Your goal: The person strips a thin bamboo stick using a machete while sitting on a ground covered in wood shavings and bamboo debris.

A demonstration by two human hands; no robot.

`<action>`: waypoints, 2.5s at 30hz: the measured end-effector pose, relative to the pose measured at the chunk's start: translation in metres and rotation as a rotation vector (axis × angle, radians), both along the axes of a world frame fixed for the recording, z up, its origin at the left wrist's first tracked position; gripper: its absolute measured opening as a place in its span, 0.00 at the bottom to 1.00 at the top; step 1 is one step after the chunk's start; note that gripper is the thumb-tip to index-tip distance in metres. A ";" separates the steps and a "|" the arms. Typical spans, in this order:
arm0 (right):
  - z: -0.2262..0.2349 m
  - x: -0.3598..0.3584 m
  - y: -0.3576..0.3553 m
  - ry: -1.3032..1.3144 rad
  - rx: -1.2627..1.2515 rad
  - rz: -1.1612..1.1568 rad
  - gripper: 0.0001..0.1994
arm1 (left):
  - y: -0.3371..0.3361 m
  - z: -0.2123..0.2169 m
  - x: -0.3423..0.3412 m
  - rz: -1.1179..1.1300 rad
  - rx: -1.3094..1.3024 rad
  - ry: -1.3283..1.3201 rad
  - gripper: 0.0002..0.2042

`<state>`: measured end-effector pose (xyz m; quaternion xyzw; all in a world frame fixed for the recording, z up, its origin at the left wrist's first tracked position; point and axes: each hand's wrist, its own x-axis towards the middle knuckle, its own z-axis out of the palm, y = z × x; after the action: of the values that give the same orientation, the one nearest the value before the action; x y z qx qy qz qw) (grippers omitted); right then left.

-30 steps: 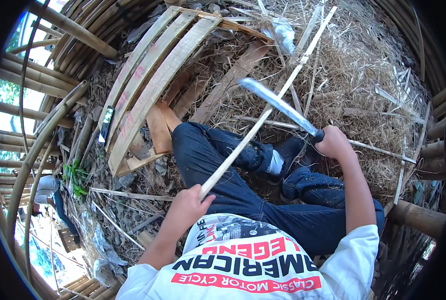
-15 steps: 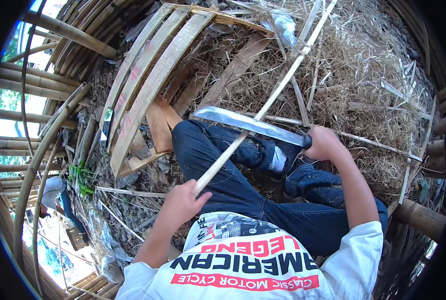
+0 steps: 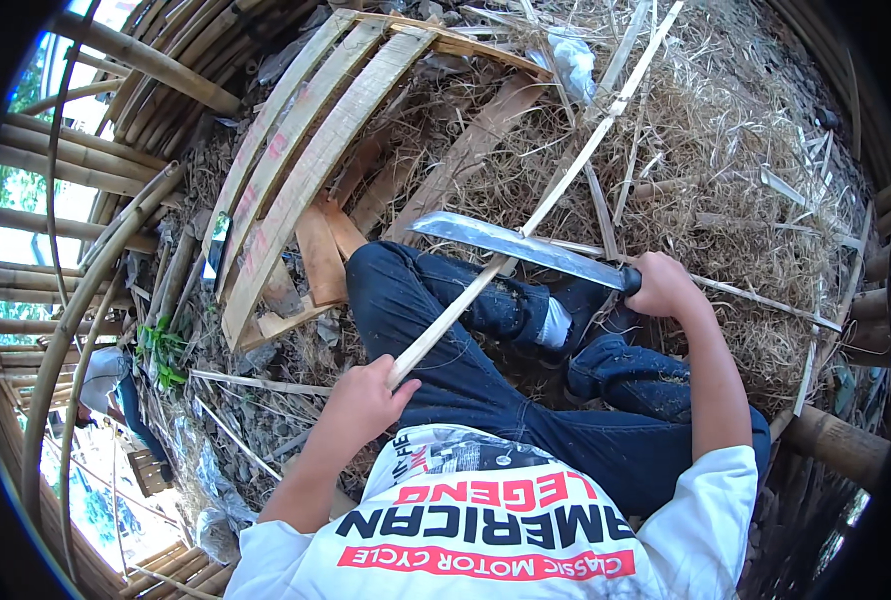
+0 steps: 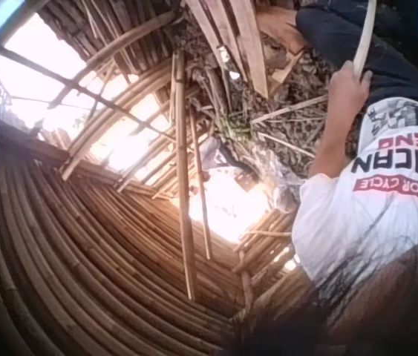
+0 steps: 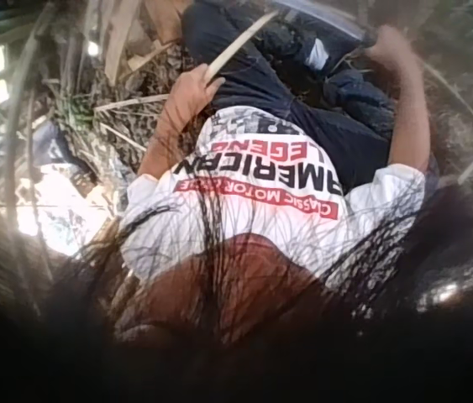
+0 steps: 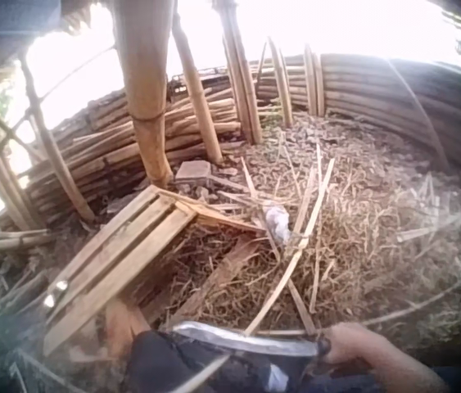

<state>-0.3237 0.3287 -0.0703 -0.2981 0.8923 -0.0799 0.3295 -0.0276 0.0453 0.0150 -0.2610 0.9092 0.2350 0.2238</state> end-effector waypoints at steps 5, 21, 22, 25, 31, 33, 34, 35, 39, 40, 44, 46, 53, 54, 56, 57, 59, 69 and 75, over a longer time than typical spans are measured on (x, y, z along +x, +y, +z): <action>0.007 0.002 0.003 0.005 0.022 -0.001 0.14 | -0.006 0.000 0.002 0.065 0.006 0.041 0.20; -0.015 0.055 -0.061 -0.093 -0.139 0.131 0.13 | 0.015 -0.010 0.009 0.039 0.058 0.049 0.23; -0.016 0.045 -0.053 -0.186 -0.161 0.102 0.13 | 0.012 -0.008 0.012 0.070 0.058 0.030 0.21; 0.000 0.007 -0.008 0.019 -0.044 -0.059 0.13 | 0.005 0.003 0.018 0.073 -0.019 0.072 0.16; 0.028 0.010 0.012 0.154 0.000 -0.120 0.12 | 0.026 -0.001 0.004 0.026 0.053 0.133 0.18; 0.033 0.024 0.001 0.142 -0.064 -0.138 0.12 | 0.018 0.001 0.003 0.029 -0.042 0.068 0.20; 0.036 0.031 -0.006 0.132 -0.072 -0.127 0.12 | 0.013 0.004 0.003 0.031 -0.079 0.067 0.21; 0.038 0.039 -0.015 0.117 -0.113 -0.091 0.12 | 0.013 0.006 0.003 0.018 -0.078 0.074 0.21; 0.040 0.075 -0.057 0.068 -0.166 0.249 0.15 | 0.024 0.007 -0.003 -0.040 -0.011 0.078 0.21; 0.040 0.079 -0.066 0.047 -0.147 0.342 0.15 | 0.026 0.008 -0.003 -0.010 0.001 0.062 0.20; 0.034 0.056 -0.071 0.039 -0.127 0.381 0.14 | 0.007 0.019 0.008 -0.003 -0.012 0.078 0.15; 0.028 0.017 -0.050 0.050 0.058 0.205 0.16 | -0.009 0.026 0.018 0.010 -0.056 0.071 0.13; -0.017 -0.053 0.074 0.227 -0.067 -0.476 0.10 | -0.001 0.011 0.016 0.015 0.027 0.029 0.13; -0.026 -0.053 0.076 0.208 -0.088 -0.472 0.10 | 0.001 0.008 0.012 0.021 0.029 0.012 0.13; -0.039 -0.047 0.074 0.089 -0.132 -0.521 0.11 | 0.002 0.005 0.003 0.062 0.007 -0.012 0.14; -0.043 -0.040 0.066 0.023 -0.184 -0.526 0.11 | 0.000 0.006 0.001 0.089 -0.012 -0.019 0.15; -0.045 -0.019 0.037 -0.033 -0.289 -0.400 0.13 | -0.004 0.005 -0.003 0.063 -0.017 -0.019 0.15; 0.009 0.106 -0.096 -0.315 -0.265 0.049 0.17 | -0.001 -0.004 -0.002 0.064 -0.036 -0.021 0.13; -0.001 0.029 -0.041 -0.064 -0.101 -0.075 0.17 | -0.018 0.013 0.008 0.078 -0.029 0.065 0.11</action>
<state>-0.2945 0.2873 -0.0711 -0.2781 0.8866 -0.1467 0.3392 -0.0198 0.0273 0.0281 -0.2919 0.9084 0.2385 0.1811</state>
